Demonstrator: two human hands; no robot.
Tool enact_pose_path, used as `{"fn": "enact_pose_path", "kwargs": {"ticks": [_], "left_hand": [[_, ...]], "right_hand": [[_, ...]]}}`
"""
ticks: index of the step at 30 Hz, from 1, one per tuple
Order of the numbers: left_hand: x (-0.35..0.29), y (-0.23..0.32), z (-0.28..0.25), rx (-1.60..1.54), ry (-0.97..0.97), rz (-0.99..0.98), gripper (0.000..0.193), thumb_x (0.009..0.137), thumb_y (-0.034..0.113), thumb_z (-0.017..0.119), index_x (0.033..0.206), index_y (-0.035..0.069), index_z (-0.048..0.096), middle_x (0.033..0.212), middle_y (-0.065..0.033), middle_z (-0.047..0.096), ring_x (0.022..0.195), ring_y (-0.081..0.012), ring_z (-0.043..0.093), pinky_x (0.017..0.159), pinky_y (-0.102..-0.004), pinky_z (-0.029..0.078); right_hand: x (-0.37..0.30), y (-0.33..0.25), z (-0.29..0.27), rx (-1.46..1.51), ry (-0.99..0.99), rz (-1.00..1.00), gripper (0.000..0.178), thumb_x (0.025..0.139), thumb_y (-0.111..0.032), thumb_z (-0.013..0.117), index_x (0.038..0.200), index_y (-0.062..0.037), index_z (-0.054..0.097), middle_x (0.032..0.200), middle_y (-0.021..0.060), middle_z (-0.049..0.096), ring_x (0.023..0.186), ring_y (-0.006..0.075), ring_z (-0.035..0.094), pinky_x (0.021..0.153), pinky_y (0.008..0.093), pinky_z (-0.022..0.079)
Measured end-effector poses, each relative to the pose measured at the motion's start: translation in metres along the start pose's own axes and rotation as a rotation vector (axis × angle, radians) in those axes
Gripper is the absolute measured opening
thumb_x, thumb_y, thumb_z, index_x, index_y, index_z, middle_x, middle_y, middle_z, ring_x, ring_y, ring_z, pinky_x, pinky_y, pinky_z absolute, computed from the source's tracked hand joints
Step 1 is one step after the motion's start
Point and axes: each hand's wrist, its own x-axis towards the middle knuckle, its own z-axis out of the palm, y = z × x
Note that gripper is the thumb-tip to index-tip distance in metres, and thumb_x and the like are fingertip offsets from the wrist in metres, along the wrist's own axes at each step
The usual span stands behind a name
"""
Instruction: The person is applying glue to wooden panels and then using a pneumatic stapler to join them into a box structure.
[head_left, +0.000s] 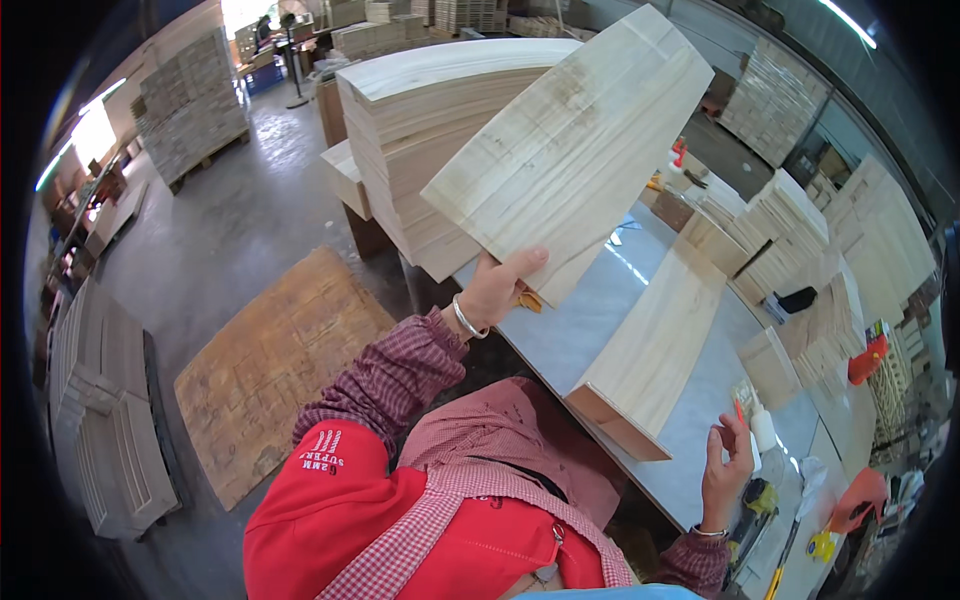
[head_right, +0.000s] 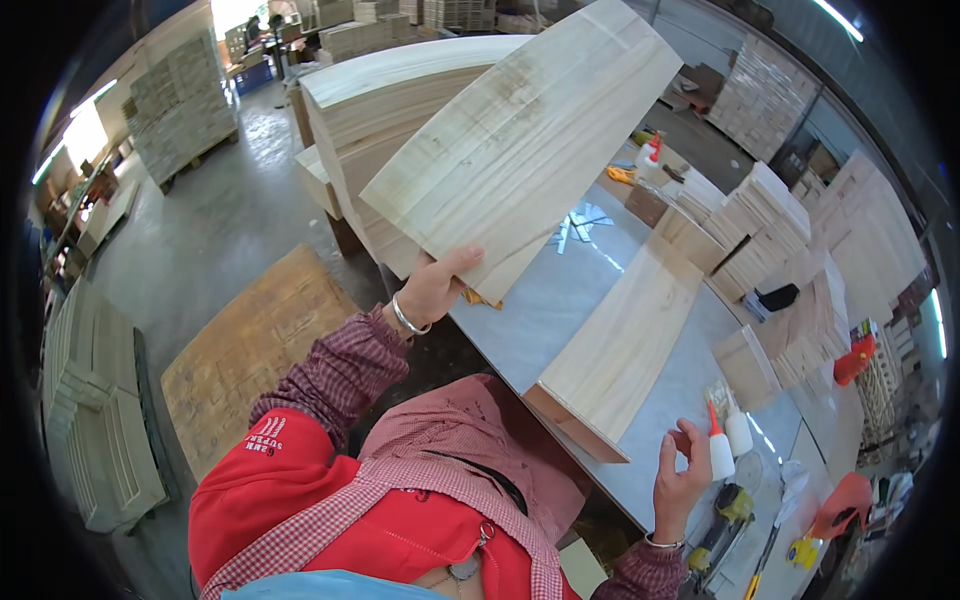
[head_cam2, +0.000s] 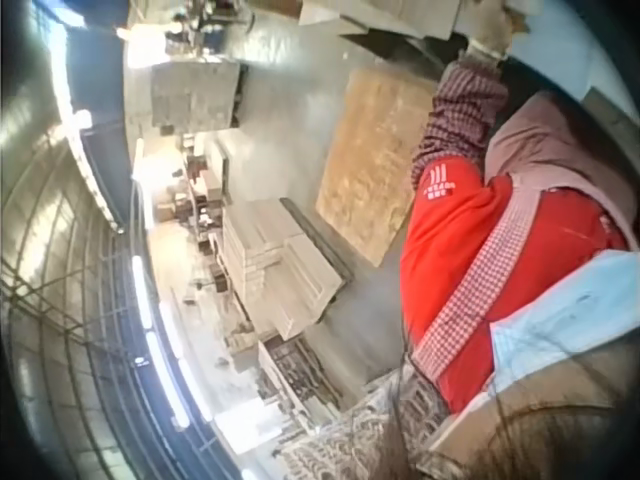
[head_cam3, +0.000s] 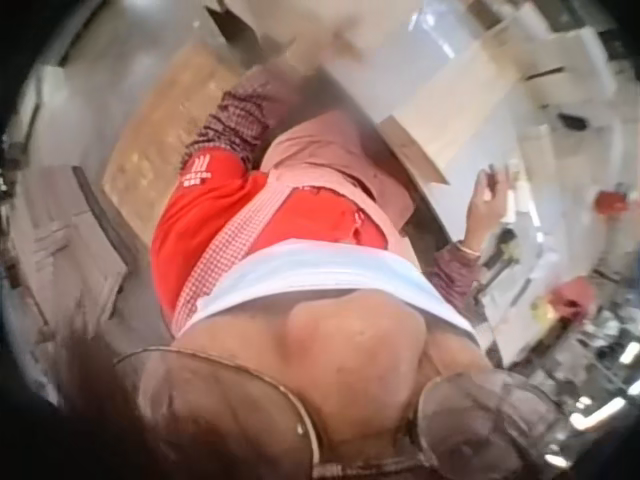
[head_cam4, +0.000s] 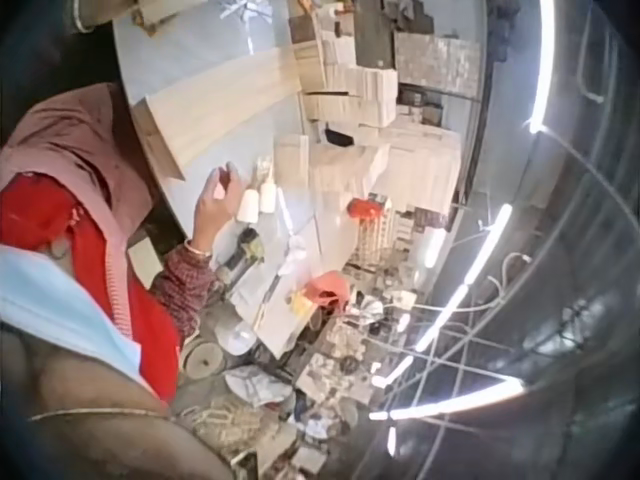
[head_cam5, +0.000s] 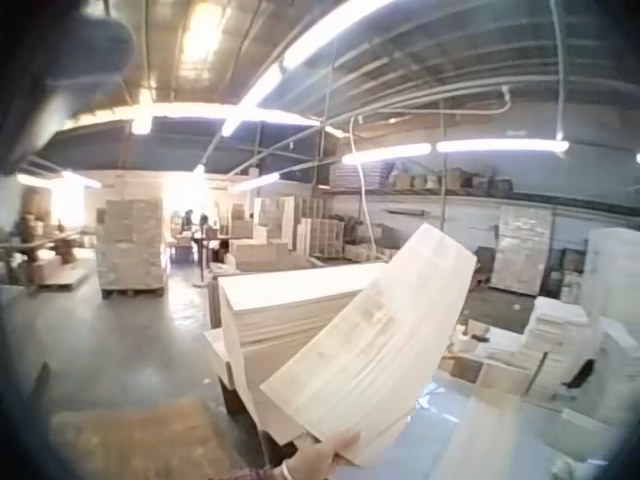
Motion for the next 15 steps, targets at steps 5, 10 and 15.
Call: {"fn": "enact_pose_path", "kwargs": {"ticks": [5,10,15], "left_hand": [[-0.009,-0.021,-0.004,0.033,-0.112,0.053,0.049,0.082,0.0,0.064,0.128,0.001,0.046,0.118,-0.0149,0.057,0.097,-0.0229,0.059,0.083,-0.0284,0.049],[0.002,-0.049,-0.03,0.562,-0.18,0.328,0.05,0.081,-0.002,0.062,0.128,0.001,0.047,0.123,-0.0168,0.056,0.102,-0.0255,0.059,0.087,-0.0313,0.049],[0.005,-0.031,0.004,1.187,-0.436,0.804,0.052,0.08,-0.001,0.062,0.13,0.002,0.048,0.13,-0.0193,0.052,0.112,-0.03,0.056,0.094,-0.036,0.047]], "right_hand": [[0.001,-0.017,0.004,0.033,-0.017,-0.002,0.026,0.084,-0.001,0.059,0.11,0.0002,0.059,0.099,0.0096,0.063,0.083,0.0171,0.06,0.078,0.0275,0.049],[0.04,-0.042,0.027,0.456,-0.125,0.143,0.032,0.088,-0.006,0.059,0.118,0.0006,0.055,0.111,0.0125,0.061,0.095,0.0195,0.06,0.08,0.0289,0.05],[0.117,-0.083,0.081,1.155,-0.377,0.176,0.068,0.093,-0.038,0.055,0.139,0.004,0.029,0.132,0.0226,0.044,0.11,0.0344,0.054,0.087,0.043,0.051]]}}
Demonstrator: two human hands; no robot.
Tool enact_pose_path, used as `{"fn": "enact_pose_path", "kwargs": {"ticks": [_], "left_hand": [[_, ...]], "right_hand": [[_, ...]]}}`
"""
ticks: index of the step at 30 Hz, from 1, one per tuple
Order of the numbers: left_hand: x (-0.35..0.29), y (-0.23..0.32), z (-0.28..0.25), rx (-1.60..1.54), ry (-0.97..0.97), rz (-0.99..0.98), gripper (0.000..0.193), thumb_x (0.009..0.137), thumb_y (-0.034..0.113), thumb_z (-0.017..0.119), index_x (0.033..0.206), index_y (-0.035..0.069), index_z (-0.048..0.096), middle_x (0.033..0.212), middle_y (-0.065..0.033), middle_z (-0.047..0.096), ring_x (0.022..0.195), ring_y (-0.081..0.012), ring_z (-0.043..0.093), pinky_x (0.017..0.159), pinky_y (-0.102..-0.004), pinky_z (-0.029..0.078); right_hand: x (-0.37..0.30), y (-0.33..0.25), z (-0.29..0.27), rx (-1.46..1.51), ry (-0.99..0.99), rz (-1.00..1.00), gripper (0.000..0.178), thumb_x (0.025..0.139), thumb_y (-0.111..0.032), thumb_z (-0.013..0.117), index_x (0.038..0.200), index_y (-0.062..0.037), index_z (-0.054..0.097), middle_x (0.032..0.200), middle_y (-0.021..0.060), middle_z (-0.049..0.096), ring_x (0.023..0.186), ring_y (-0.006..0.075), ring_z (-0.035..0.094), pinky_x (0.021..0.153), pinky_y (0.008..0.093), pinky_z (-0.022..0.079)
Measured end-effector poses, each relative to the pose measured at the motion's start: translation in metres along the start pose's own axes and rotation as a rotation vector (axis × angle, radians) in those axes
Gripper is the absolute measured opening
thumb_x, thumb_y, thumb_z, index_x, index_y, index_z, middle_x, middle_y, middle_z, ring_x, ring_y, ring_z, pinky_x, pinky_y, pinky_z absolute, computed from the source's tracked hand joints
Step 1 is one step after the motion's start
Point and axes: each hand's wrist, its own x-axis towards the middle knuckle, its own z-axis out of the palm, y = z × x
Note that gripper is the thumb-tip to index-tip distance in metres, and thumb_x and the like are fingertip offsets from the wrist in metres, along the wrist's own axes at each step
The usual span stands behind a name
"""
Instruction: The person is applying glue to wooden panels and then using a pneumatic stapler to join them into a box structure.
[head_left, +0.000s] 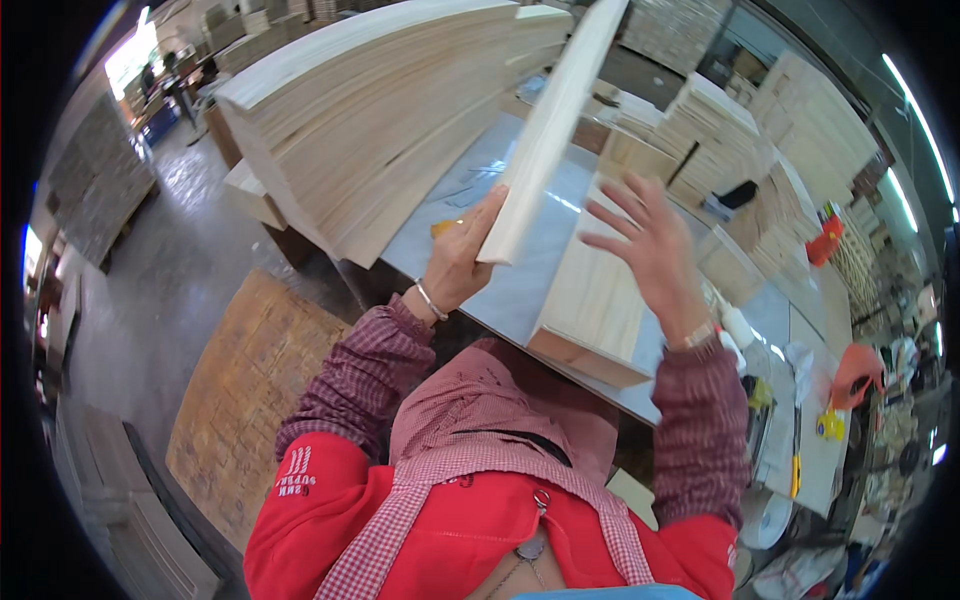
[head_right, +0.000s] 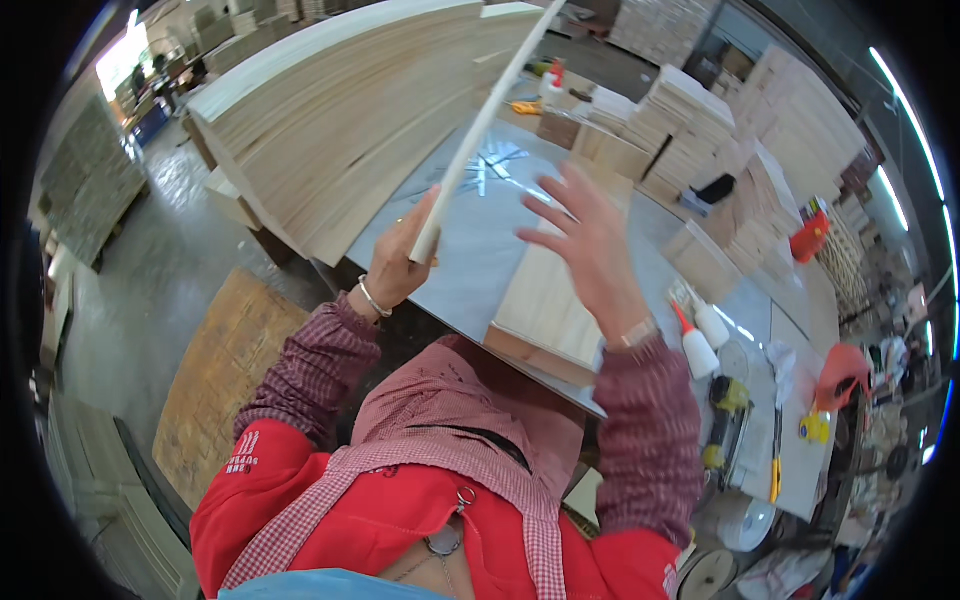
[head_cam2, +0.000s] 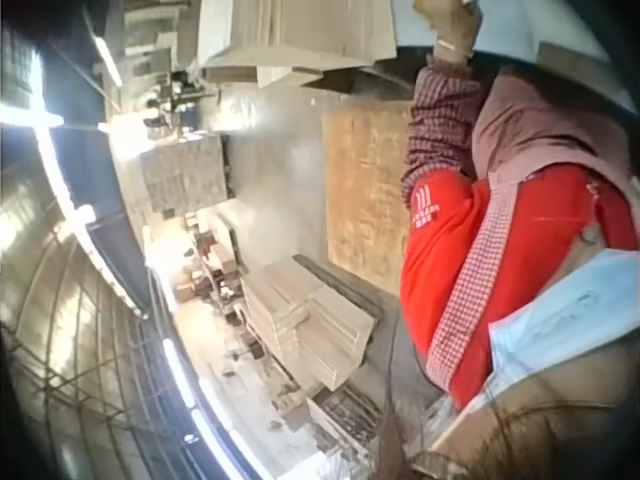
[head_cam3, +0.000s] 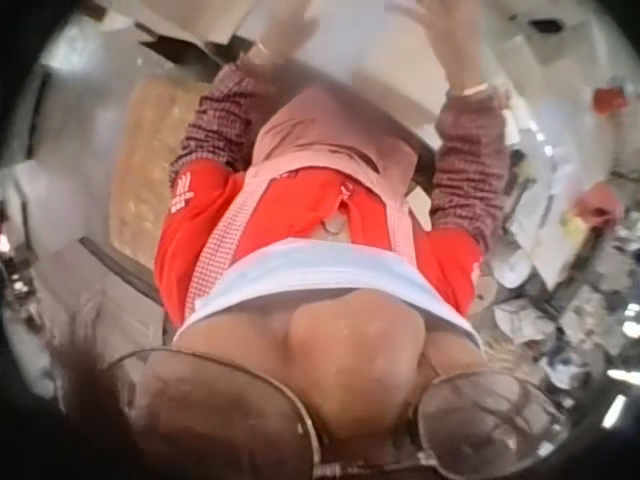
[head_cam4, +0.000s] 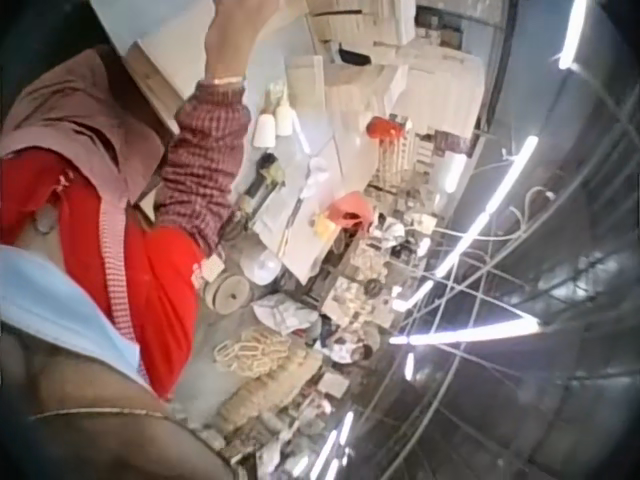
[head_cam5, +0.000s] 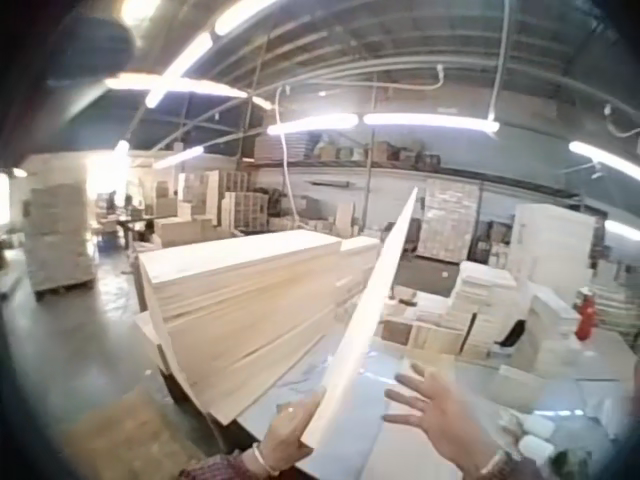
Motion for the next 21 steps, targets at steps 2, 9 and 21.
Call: {"fn": "enact_pose_path", "kwargs": {"ticks": [2,9,21], "left_hand": [[0.004,0.001,-0.002,0.15,-0.036,0.153,0.053,0.08,0.0,0.062,0.13,0.002,0.048,0.131,-0.02,0.051,0.115,-0.0311,0.055,0.096,-0.0372,0.046],[-0.007,-0.004,-0.001,0.607,-0.2,0.295,0.051,0.084,0.009,0.057,0.134,0.006,0.046,0.137,-0.0184,0.047,0.125,-0.033,0.048,0.103,-0.0417,0.041],[-0.013,0.009,0.02,0.548,-0.183,0.391,0.043,0.086,0.01,0.055,0.128,0.008,0.054,0.138,-0.016,0.047,0.128,-0.0287,0.045,0.106,-0.0413,0.039]], "right_hand": [[0.015,0.003,0.02,0.132,0.017,0.015,0.059,0.089,-0.021,0.06,0.135,0.0045,0.035,0.127,0.0229,0.049,0.105,0.0323,0.056,0.086,0.0398,0.051],[0.017,0.03,0.009,-0.067,0.169,0.002,0.05,0.078,0.008,0.052,0.127,0.0042,0.046,0.115,0.0202,0.057,0.095,0.0244,0.058,0.083,0.0302,0.049],[-0.008,0.04,-0.028,0.074,0.307,0.062,0.057,0.071,0.015,0.048,0.127,0.0046,0.047,0.112,0.0194,0.06,0.091,0.0229,0.059,0.083,0.028,0.048]]}}
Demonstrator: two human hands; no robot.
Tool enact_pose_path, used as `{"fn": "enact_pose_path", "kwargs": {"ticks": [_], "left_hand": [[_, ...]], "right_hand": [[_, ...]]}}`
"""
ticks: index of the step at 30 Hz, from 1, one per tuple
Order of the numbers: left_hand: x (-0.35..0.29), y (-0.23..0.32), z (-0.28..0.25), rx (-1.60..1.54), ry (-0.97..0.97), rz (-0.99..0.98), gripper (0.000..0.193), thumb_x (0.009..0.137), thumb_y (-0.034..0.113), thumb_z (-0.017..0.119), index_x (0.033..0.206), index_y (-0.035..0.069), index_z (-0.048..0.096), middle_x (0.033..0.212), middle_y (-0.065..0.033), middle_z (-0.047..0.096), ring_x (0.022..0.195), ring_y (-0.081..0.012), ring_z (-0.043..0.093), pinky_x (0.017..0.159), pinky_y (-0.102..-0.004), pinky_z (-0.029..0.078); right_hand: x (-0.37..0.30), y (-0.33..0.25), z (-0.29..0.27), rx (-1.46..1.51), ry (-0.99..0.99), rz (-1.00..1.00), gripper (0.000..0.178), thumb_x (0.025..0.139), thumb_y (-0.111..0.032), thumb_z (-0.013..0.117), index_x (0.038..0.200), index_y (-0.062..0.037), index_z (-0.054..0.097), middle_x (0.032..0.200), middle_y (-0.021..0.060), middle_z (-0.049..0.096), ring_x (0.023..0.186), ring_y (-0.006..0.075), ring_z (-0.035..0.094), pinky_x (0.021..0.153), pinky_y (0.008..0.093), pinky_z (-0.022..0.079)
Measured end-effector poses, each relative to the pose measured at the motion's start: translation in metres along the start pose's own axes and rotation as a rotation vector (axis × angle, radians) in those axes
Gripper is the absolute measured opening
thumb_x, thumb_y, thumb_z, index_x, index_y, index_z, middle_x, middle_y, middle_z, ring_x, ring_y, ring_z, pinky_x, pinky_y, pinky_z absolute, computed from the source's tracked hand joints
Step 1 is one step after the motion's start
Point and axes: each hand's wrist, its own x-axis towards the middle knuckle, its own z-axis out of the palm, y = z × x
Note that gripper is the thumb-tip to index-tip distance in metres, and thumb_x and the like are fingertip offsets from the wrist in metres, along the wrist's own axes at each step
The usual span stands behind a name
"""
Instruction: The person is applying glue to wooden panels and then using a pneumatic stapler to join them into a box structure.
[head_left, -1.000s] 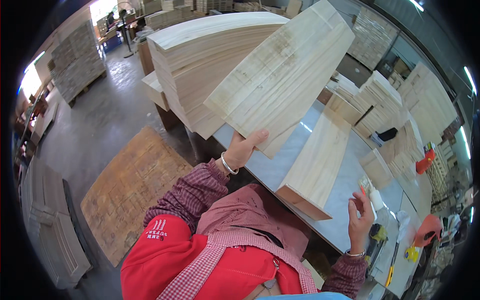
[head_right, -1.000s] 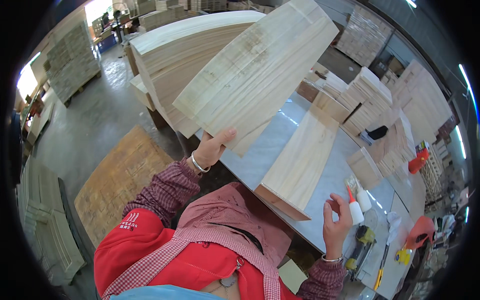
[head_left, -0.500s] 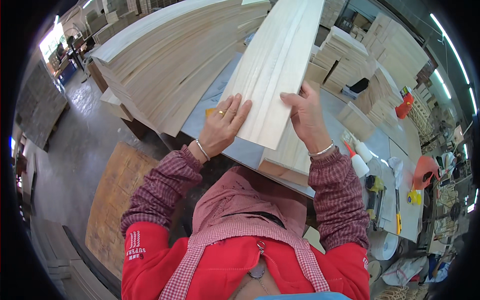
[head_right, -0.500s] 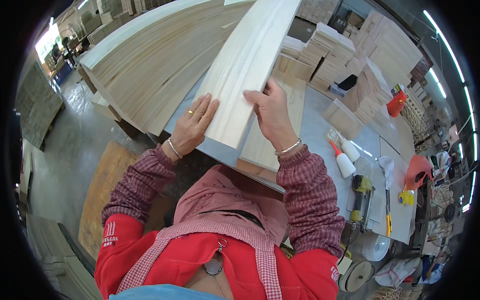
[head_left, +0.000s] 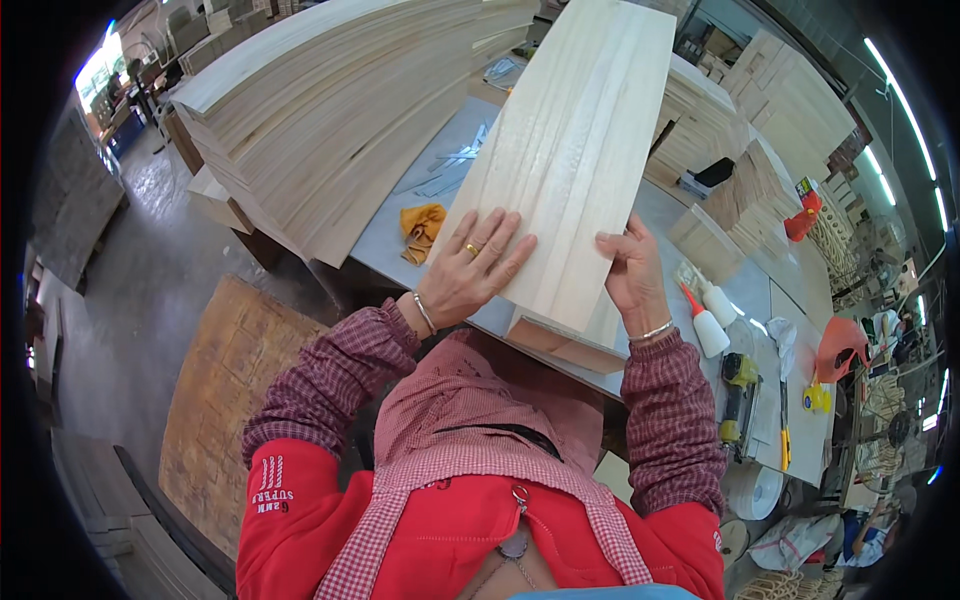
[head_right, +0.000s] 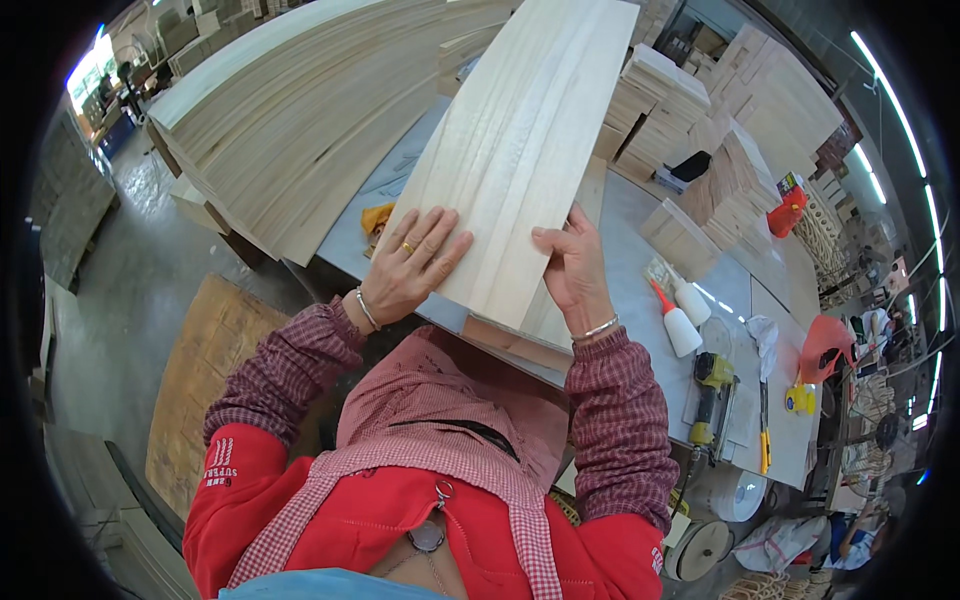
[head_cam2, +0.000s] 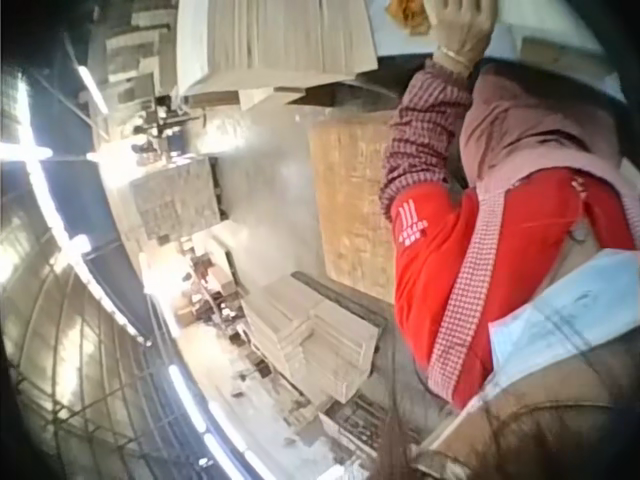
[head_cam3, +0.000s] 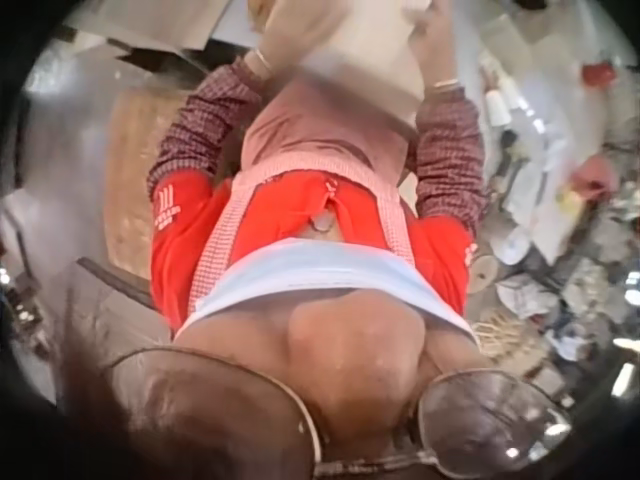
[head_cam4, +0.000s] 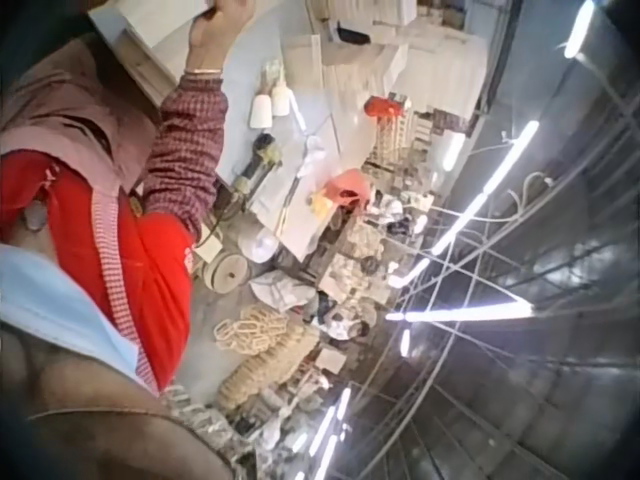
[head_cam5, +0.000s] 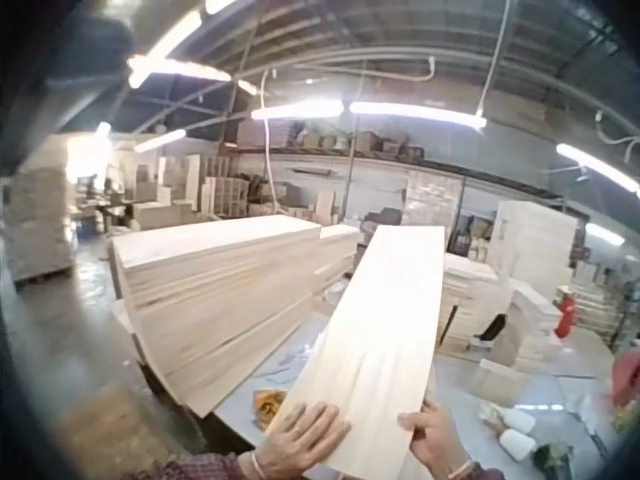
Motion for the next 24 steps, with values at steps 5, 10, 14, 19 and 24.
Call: {"fn": "enact_pose_path", "kwargs": {"ticks": [5,10,14,19,24], "left_hand": [[-0.005,-0.003,0.002,-0.075,-0.024,-0.003,0.051,0.081,0.007,0.061,0.131,0.008,0.05,0.137,-0.0151,0.047,0.126,-0.0286,0.046,0.104,-0.0393,0.041],[-0.022,-0.013,-0.005,-0.407,-0.087,-0.438,0.072,0.067,-0.001,0.062,0.136,0.008,0.043,0.139,-0.0149,0.044,0.118,-0.0297,0.051,0.099,-0.0348,0.043],[-0.025,-0.003,0.002,-0.538,-0.139,-0.393,0.078,0.061,-0.004,0.059,0.137,0.007,0.042,0.14,-0.0143,0.043,0.113,-0.0293,0.052,0.092,-0.0319,0.045],[-0.022,0.004,0.004,-0.611,-0.167,-0.375,0.081,0.059,-0.005,0.057,0.137,0.007,0.041,0.141,-0.014,0.042,0.11,-0.0283,0.053,0.087,-0.0301,0.047],[-0.021,0.012,0.004,-0.655,-0.214,-0.418,0.081,0.057,-0.006,0.057,0.136,0.006,0.043,0.14,-0.0137,0.044,0.117,-0.0292,0.051,0.094,-0.0312,0.044]], "right_hand": [[-0.002,-0.001,-0.016,-0.003,0.037,0.002,0.057,0.07,0.015,0.049,0.126,0.0053,0.048,0.113,0.0198,0.06,0.092,0.023,0.06,0.083,0.0276,0.048],[-0.003,-0.001,-0.045,-0.029,0.038,-0.002,0.058,0.071,0.012,0.05,0.129,0.0063,0.046,0.116,0.0235,0.057,0.094,0.0275,0.061,0.085,0.0297,0.049],[-0.009,-0.002,-0.053,0.003,0.097,0.01,0.058,0.07,0.012,0.049,0.128,0.0075,0.046,0.116,0.0245,0.057,0.094,0.0285,0.061,0.085,0.0302,0.049],[-0.018,-0.001,-0.067,0.015,0.127,0.022,0.056,0.07,0.013,0.049,0.126,0.0085,0.047,0.114,0.0235,0.058,0.092,0.026,0.06,0.083,0.0284,0.049],[-0.022,0.001,-0.074,0.014,0.156,0.021,0.055,0.071,0.012,0.049,0.125,0.0096,0.047,0.113,0.0236,0.058,0.09,0.0254,0.06,0.082,0.0275,0.049]]}}
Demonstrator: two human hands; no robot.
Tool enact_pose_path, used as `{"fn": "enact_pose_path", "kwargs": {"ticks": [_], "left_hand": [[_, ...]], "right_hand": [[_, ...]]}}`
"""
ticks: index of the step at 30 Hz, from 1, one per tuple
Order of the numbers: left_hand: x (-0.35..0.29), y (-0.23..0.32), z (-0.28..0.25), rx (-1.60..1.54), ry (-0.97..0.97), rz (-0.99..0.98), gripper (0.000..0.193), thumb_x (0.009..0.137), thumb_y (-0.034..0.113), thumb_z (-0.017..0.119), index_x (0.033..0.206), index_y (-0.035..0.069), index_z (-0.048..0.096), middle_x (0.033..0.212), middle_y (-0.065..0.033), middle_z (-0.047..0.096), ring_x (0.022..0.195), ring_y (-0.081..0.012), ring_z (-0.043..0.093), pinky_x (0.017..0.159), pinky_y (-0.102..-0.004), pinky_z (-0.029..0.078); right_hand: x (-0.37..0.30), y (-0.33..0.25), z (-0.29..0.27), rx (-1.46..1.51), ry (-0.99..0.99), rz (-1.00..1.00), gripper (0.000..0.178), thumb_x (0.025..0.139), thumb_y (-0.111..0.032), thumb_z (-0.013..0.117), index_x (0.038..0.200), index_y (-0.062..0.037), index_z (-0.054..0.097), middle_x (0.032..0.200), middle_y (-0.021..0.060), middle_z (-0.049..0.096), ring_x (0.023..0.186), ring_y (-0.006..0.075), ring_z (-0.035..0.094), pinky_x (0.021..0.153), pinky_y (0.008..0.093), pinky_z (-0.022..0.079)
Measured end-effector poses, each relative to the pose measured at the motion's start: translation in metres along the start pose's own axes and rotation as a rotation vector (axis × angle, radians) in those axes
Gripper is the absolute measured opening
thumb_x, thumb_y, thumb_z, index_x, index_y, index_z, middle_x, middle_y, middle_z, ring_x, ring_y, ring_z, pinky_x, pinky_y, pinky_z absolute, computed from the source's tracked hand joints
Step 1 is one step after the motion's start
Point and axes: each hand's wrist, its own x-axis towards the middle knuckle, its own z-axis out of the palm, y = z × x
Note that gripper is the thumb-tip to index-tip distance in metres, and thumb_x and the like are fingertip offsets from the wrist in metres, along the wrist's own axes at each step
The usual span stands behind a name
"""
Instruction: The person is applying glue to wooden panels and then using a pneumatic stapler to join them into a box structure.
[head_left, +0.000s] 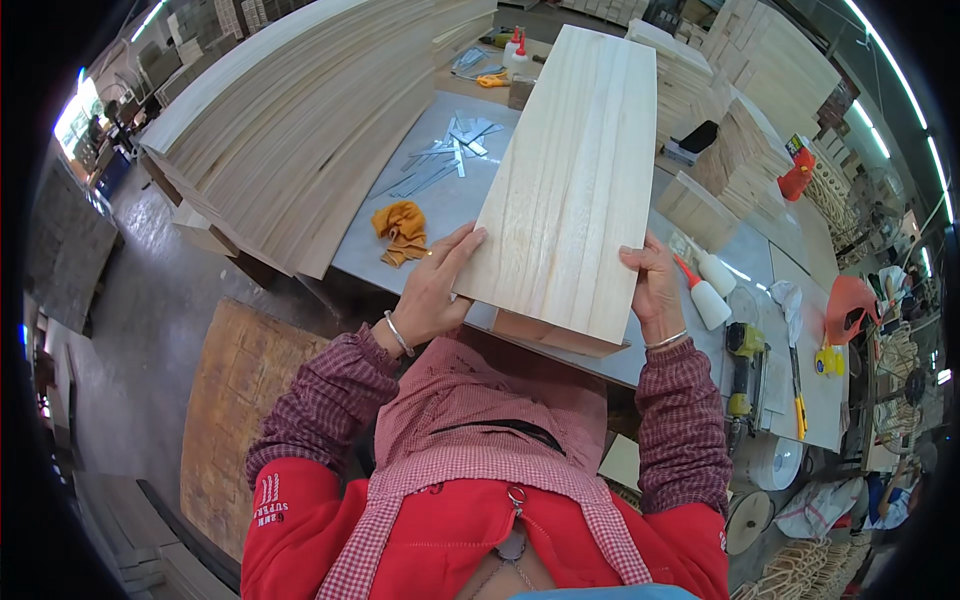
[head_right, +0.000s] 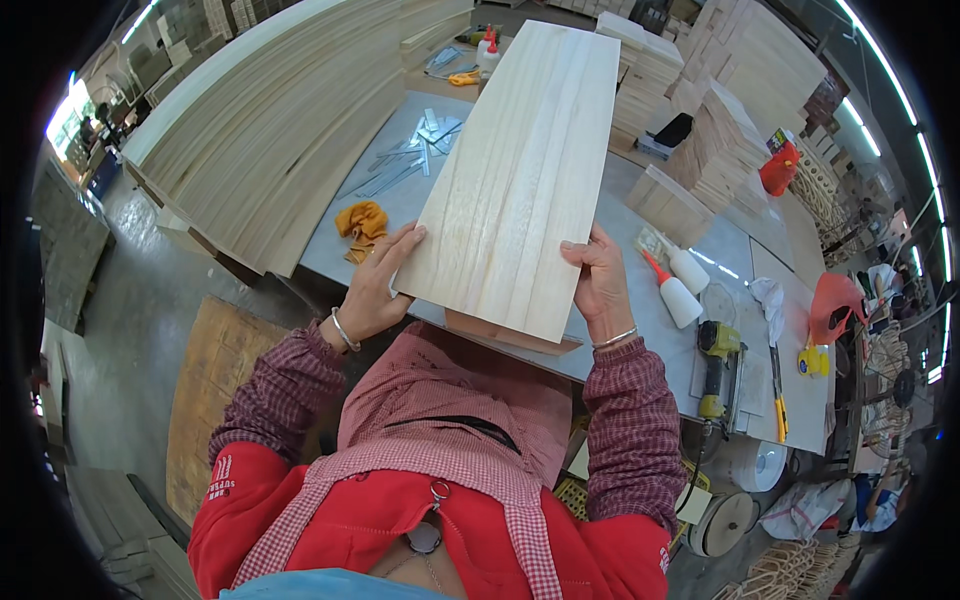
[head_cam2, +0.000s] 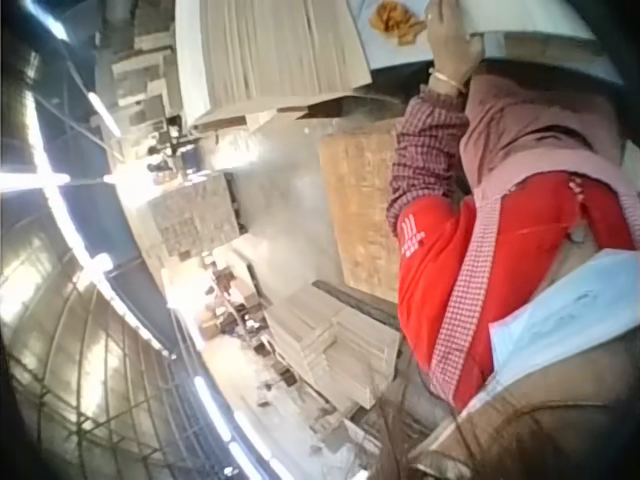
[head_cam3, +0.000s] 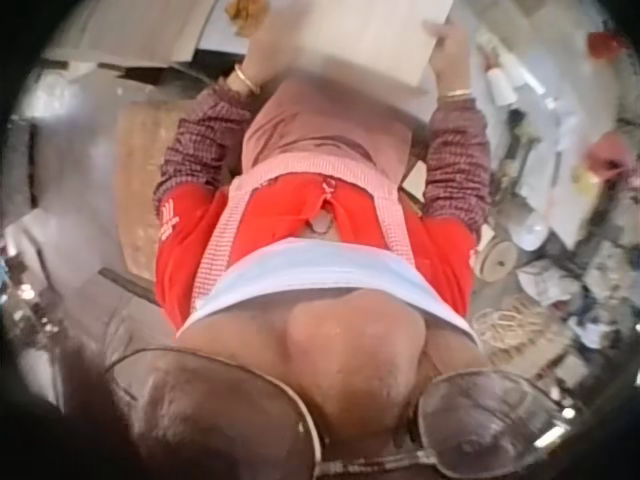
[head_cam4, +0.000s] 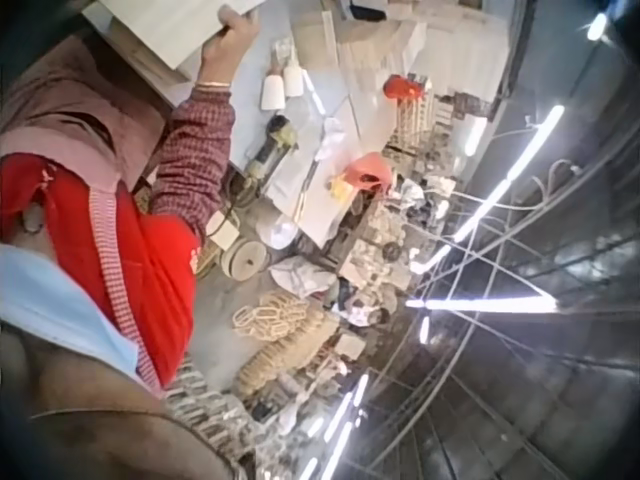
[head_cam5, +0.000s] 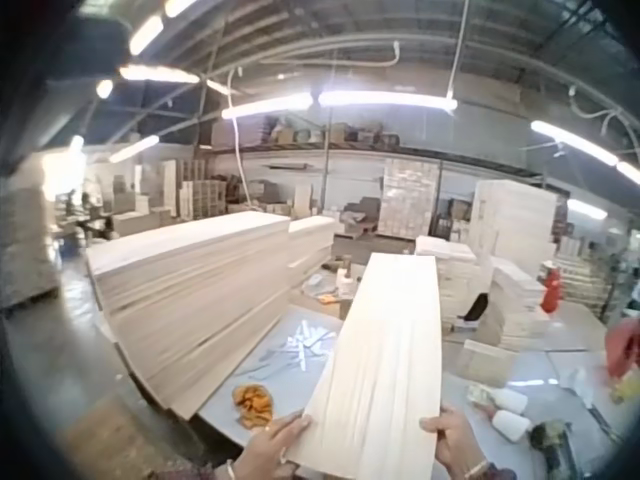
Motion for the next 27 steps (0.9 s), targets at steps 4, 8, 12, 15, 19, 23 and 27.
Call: {"fn": "enact_pose_path", "kwargs": {"ticks": [4,8,12,15,19,23,27], "left_hand": [[0.0,0.002,0.0,-0.04,-0.049,-0.012,0.081,0.059,-0.002,0.059,0.137,0.006,0.042,0.139,-0.0131,0.045,0.121,-0.0285,0.048,0.098,-0.0325,0.042],[0.013,0.0,-0.008,-0.148,-0.115,-0.037,0.078,0.063,0.004,0.061,0.139,0.007,0.041,0.139,-0.0119,0.045,0.123,-0.0268,0.046,0.099,-0.0337,0.04],[0.053,0.01,-0.031,-0.61,-0.137,-0.246,0.067,0.077,0.018,0.06,0.14,0.008,0.041,0.137,-0.0106,0.046,0.125,-0.0243,0.042,0.1,-0.0356,0.036],[0.109,0.052,-0.043,-0.959,-0.016,-0.338,0.055,0.084,0.02,0.058,0.135,0.004,0.046,0.13,-0.0131,0.05,0.118,-0.0235,0.046,0.096,-0.0352,0.039],[0.133,0.067,-0.053,-1.056,0.135,-0.268,0.046,0.083,0.013,0.061,0.126,-0.003,0.05,0.119,-0.0168,0.056,0.103,-0.0228,0.056,0.086,-0.0322,0.046],[0.134,0.052,-0.06,-1.15,0.298,-0.23,0.036,0.082,0.004,0.06,0.115,-0.005,0.05,0.101,-0.0158,0.062,0.076,-0.0169,0.06,0.065,-0.0256,0.051],[0.103,0.021,-0.057,-1.302,0.272,-0.356,0.041,0.08,0.0,0.059,0.119,-0.006,0.048,0.105,-0.0169,0.061,0.084,-0.0214,0.062,0.072,-0.0281,0.053]], "right_hand": [[-0.002,-0.002,-0.006,-0.025,0.021,-0.009,0.052,0.071,0.011,0.049,0.123,0.0095,0.048,0.111,0.0228,0.059,0.089,0.0247,0.06,0.081,0.0272,0.049],[-0.005,-0.013,0.002,-0.096,0.014,-0.069,0.049,0.071,0.009,0.049,0.121,0.0085,0.051,0.108,0.0208,0.06,0.086,0.0234,0.059,0.079,0.0268,0.048],[-0.011,-0.044,0.04,-0.363,-0.073,-0.287,0.042,0.074,0.004,0.05,0.115,0.0059,0.055,0.1,0.0165,0.062,0.082,0.0212,0.058,0.073,0.026,0.048],[-0.02,-0.058,0.095,-0.876,-0.111,-0.421,0.036,0.075,-0.002,0.053,0.11,0.0033,0.056,0.096,0.0148,0.063,0.08,0.0215,0.059,0.068,0.0268,0.048],[-0.026,-0.019,0.151,-1.39,-0.117,-0.923,0.03,0.076,-0.011,0.059,0.105,-0.0028,0.059,0.098,0.0129,0.062,0.084,0.0231,0.062,0.064,0.0307,0.049],[-0.029,-0.031,0.149,-1.133,-0.331,-1.204,0.03,0.081,-0.007,0.062,0.111,-0.0035,0.062,0.114,0.0106,0.063,0.099,0.0249,0.061,0.08,0.0321,0.049],[-0.007,-0.044,0.08,-1.285,-0.055,-1.263,0.031,0.082,-0.012,0.061,0.111,-0.002,0.06,0.111,0.012,0.063,0.098,0.028,0.06,0.086,0.0346,0.048]]}}
